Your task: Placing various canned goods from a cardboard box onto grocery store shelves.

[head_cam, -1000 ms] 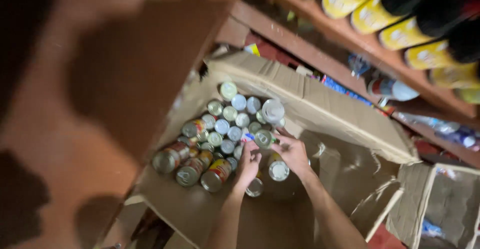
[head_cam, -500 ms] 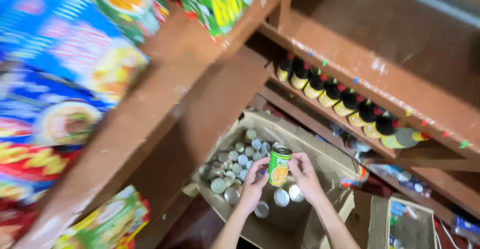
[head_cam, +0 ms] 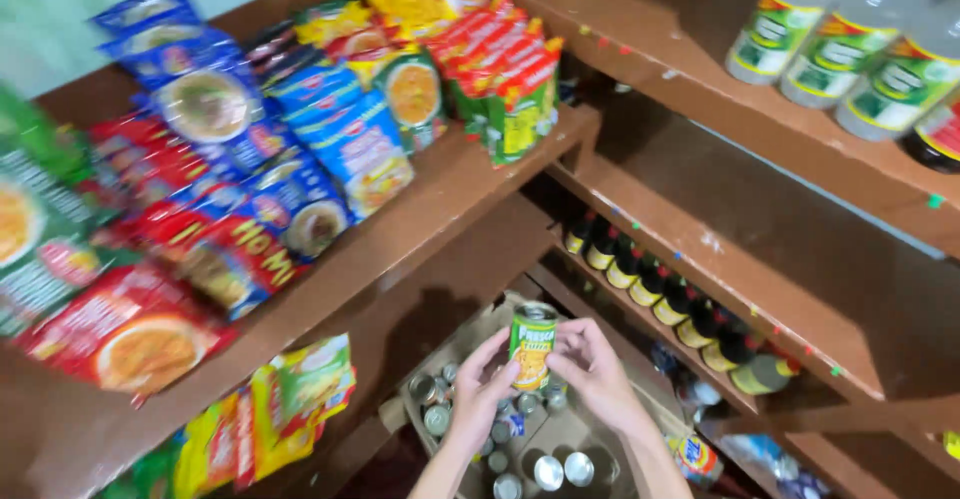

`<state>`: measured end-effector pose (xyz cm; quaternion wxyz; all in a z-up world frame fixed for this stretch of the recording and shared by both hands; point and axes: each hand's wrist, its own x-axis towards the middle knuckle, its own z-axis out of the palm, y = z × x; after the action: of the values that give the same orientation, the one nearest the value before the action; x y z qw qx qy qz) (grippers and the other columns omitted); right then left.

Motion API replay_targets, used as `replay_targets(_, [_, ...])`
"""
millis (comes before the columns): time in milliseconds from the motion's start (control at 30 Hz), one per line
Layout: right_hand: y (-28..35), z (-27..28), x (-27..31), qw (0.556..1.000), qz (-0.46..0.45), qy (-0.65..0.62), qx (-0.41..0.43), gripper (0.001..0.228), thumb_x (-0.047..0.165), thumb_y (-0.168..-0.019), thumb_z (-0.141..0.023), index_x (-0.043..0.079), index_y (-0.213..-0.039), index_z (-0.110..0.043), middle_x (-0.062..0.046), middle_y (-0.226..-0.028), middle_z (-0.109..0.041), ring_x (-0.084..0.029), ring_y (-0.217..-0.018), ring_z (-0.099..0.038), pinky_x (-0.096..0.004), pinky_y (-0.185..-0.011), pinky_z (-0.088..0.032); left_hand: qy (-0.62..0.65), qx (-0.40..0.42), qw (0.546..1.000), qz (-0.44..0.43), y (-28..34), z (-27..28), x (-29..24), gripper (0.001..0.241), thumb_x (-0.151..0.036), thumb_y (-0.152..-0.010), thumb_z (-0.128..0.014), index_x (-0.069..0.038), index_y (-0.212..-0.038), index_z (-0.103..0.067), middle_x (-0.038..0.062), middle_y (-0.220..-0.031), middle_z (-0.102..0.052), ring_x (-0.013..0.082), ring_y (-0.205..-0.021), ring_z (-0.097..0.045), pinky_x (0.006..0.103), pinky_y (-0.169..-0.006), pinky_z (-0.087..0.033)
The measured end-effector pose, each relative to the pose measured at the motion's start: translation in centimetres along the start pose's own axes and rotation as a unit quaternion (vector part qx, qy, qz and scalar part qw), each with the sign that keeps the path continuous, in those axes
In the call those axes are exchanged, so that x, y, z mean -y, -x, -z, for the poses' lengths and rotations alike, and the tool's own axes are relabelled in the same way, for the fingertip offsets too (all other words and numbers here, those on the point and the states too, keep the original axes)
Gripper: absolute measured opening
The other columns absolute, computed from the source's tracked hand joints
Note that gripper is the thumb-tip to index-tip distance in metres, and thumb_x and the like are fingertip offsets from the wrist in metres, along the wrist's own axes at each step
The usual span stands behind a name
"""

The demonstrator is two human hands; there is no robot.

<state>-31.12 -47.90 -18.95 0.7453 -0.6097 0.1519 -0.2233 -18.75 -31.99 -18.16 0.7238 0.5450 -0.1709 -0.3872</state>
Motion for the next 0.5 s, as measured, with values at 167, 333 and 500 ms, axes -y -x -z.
replay_targets(167, [-1.6, -6.4, 3.5, 0.999, 0.038, 0.022, 0.031, 0.03, -0.004, -0.095, -0.062, 0.003, -0.121, -0.05, -0.012, -0.123, -0.069, -0.02, -0.116, -0.065, -0.036, -0.098, -0.054, -0.011, -0.04, 0.992, -0.122, 2.2, 2.3, -4.1, 0.056, -0.014, -0.091, -0.072, -0.005, -0.145, -0.059, 0.006, -0.13, -0.07, 0.0121, -0.11, -0.067, 0.0252, -0.082, -0.058])
replay_targets(333, [-2.8, -14.8, 5.9, 0.989, 0.077, -0.007, 0.128, 0.049, -0.007, -0.092, -0.065, 0.003, -0.134, -0.042, -0.016, -0.143, -0.053, -0.025, -0.135, -0.052, -0.041, -0.113, -0.046, 0.037, -0.096, 0.967, -0.232, 5.3, 6.4, -8.7, 0.053, -0.007, -0.092, -0.07, 0.003, -0.142, -0.057, 0.011, -0.134, -0.069, 0.0166, -0.119, -0.066, 0.032, -0.102, -0.054])
replay_targets(500, [-3.1, -25.0, 6.7, 0.97, 0.111, -0.037, 0.211, 0.06, -0.009, -0.089, -0.066, 0.004, -0.139, -0.036, -0.017, -0.148, -0.047, -0.026, -0.141, -0.045, -0.043, -0.116, -0.041, 0.001, -0.191, 0.937, -0.294, 9.4, 12.5, -12.6, 0.052, -0.006, -0.093, -0.068, 0.003, -0.143, -0.057, 0.013, -0.136, -0.067, 0.0168, -0.122, -0.064, 0.0336, -0.104, -0.051])
